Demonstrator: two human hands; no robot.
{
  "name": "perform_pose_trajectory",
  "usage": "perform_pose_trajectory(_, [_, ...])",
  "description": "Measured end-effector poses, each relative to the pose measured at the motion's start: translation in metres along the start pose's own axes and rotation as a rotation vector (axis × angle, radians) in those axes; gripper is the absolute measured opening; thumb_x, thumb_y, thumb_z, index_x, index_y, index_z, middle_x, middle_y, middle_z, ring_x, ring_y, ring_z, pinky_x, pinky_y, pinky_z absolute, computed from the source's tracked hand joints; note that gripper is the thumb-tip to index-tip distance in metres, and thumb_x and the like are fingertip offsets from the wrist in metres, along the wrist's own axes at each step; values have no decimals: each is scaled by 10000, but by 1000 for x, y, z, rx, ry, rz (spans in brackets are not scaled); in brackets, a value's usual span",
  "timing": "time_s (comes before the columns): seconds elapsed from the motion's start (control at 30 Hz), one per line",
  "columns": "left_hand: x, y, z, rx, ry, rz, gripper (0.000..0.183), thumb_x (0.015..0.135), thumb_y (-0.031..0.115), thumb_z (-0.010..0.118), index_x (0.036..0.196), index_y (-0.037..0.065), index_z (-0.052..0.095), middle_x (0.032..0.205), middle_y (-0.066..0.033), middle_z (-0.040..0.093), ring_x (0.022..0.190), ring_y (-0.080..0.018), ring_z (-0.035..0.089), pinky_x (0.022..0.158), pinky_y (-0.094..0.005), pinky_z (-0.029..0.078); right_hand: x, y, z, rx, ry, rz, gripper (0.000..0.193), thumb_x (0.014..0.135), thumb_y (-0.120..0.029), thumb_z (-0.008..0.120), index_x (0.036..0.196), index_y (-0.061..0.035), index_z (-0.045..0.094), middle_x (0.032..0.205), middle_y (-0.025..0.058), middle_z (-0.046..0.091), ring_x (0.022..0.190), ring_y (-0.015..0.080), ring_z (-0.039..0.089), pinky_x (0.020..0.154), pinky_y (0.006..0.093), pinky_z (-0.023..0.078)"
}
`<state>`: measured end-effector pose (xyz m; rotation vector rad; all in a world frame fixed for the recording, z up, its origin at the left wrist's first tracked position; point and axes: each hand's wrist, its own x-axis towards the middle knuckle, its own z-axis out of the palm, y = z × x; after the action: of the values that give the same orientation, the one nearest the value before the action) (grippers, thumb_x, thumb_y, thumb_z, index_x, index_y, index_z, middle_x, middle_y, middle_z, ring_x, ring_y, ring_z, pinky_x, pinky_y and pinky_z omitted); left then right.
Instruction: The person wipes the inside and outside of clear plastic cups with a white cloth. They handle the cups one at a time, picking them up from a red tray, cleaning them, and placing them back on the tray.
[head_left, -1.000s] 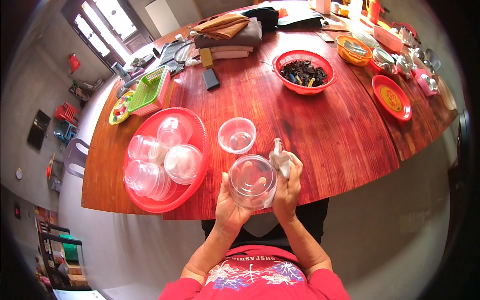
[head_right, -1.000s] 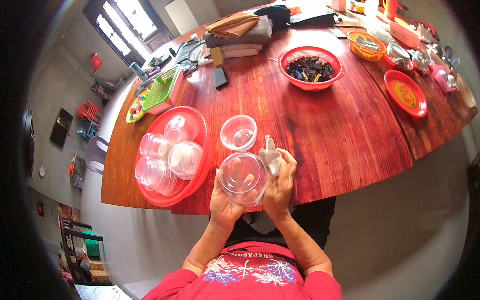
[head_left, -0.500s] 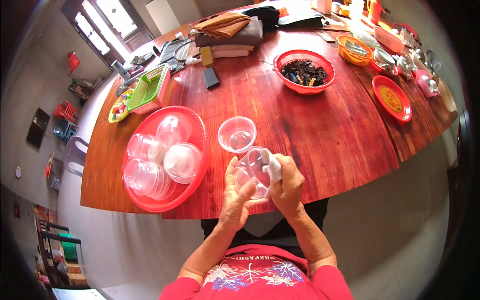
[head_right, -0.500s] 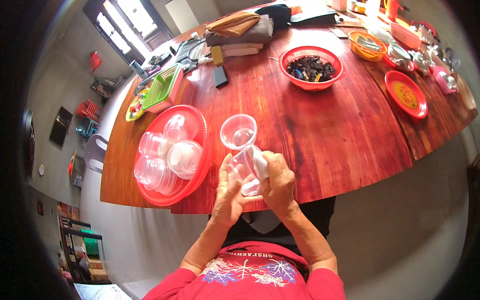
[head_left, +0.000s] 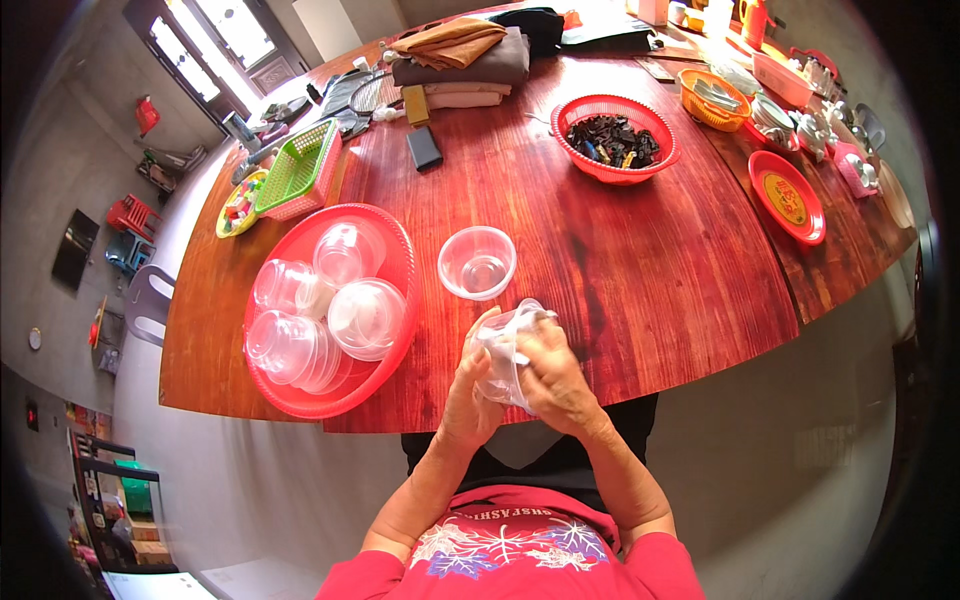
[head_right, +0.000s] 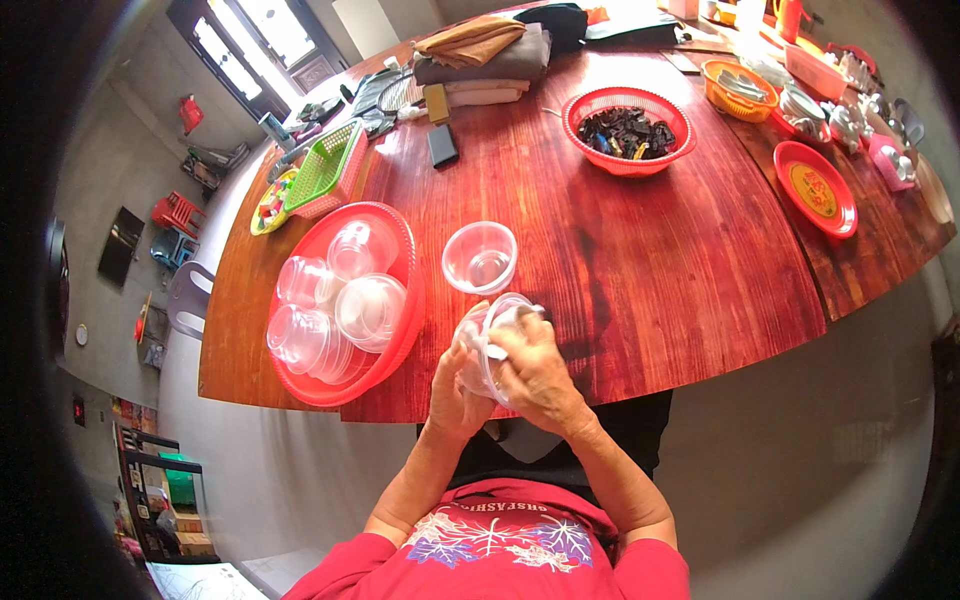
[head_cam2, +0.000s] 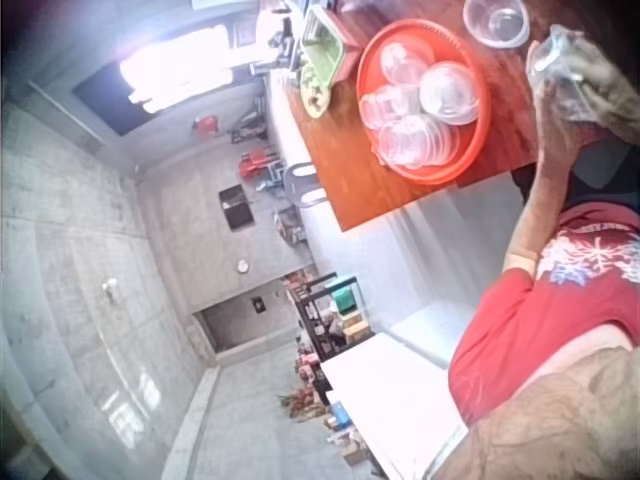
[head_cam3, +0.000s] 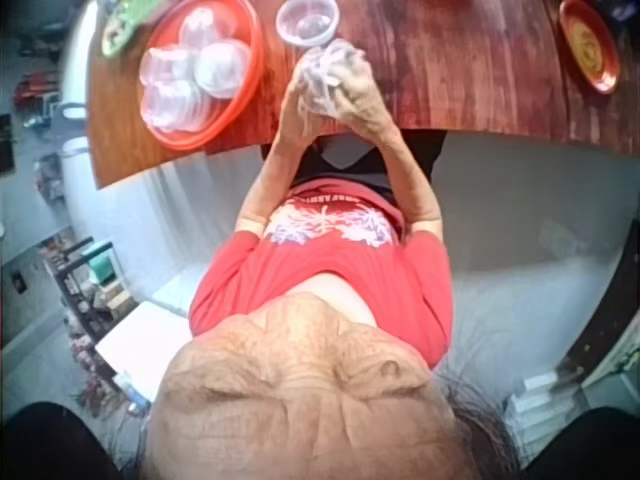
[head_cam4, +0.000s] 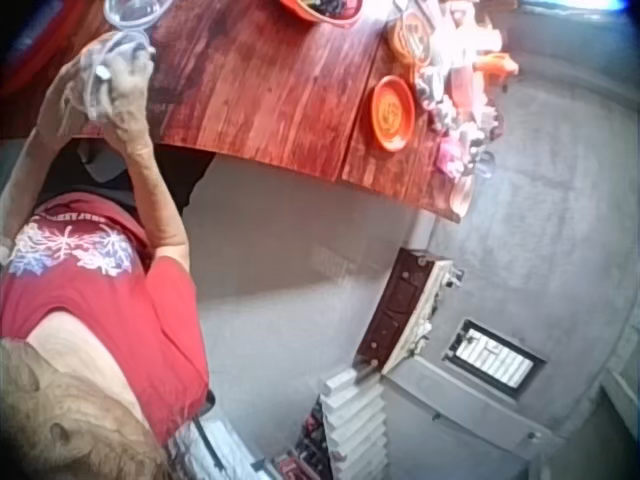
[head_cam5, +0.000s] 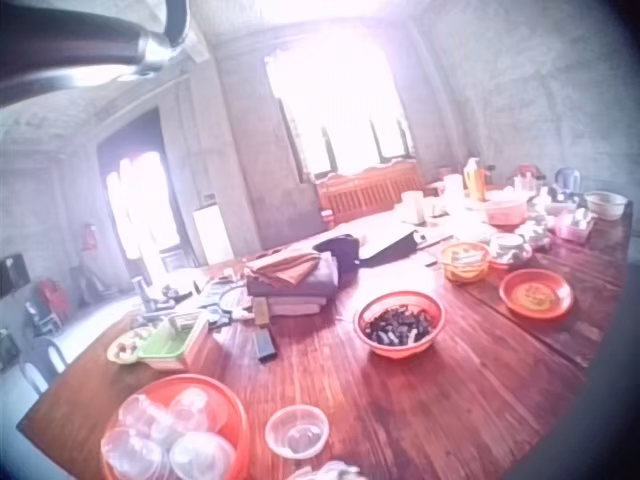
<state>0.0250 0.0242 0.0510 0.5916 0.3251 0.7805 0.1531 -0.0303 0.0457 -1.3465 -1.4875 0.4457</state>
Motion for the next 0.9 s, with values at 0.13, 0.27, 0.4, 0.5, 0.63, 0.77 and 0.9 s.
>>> perform_pose_trajectory(0.13, [0,4,-6,-9,-29,7,662,920,341,524,1446,61,238,1335,-164,471,1228,-278,493,1042,-414,399,-9,-9,-7,-89,-256,-57,369,865,-129,549,1214,-13,519,1254,252,462,1147,425,428,1041,480,334])
perform_pose_trajectory(0.27, [0,3,-12,-16,-46,11,669,910,399,518,1440,75,268,1299,-224,478,1142,-363,539,942,-460,476,-10,-11,-13,-21,-391,-181,320,882,-140,524,1169,1,519,1192,221,492,1134,392,439,1034,478,331])
perform_pose_trajectory(0.4, [1,8,-9,42,-47,17,674,897,485,506,1440,165,267,1287,-209,474,1035,-407,588,813,-476,532,-13,-30,-2,346,-295,-113,342,819,-49,578,1149,17,512,1079,210,516,1046,405,460,938,480,384])
perform_pose_trajectory(0.5, [4,11,-8,53,-88,94,680,894,477,509,1441,159,259,1287,-212,473,1045,-415,579,798,-468,535,-9,-41,7,300,-171,-186,421,767,-22,653,1158,29,507,1085,233,528,1023,423,480,908,494,406])
perform_pose_trajectory(0.63, [-7,21,1,32,-59,56,692,896,453,514,1440,118,250,1284,-240,484,1056,-426,569,821,-474,529,-9,-44,18,-22,-45,-366,306,702,-132,723,947,10,607,1023,177,596,999,328,557,896,449,428])
perform_pose_trajectory(0.77, [-8,36,2,133,-39,-67,713,901,462,527,1426,58,265,1260,-240,510,1073,-363,578,879,-445,512,-9,-27,-4,-378,-155,-536,315,681,-176,670,965,-45,635,1104,102,590,1008,219,552,850,377,434])
perform_pose_trajectory(0.9, [0,39,-9,139,-64,-201,794,894,482,561,1463,53,211,1288,-217,504,1165,-280,543,986,-395,445,-18,-8,-2,-377,-92,-495,310,684,-134,684,982,-64,637,1054,93,601,951,237,565,799,376,446])
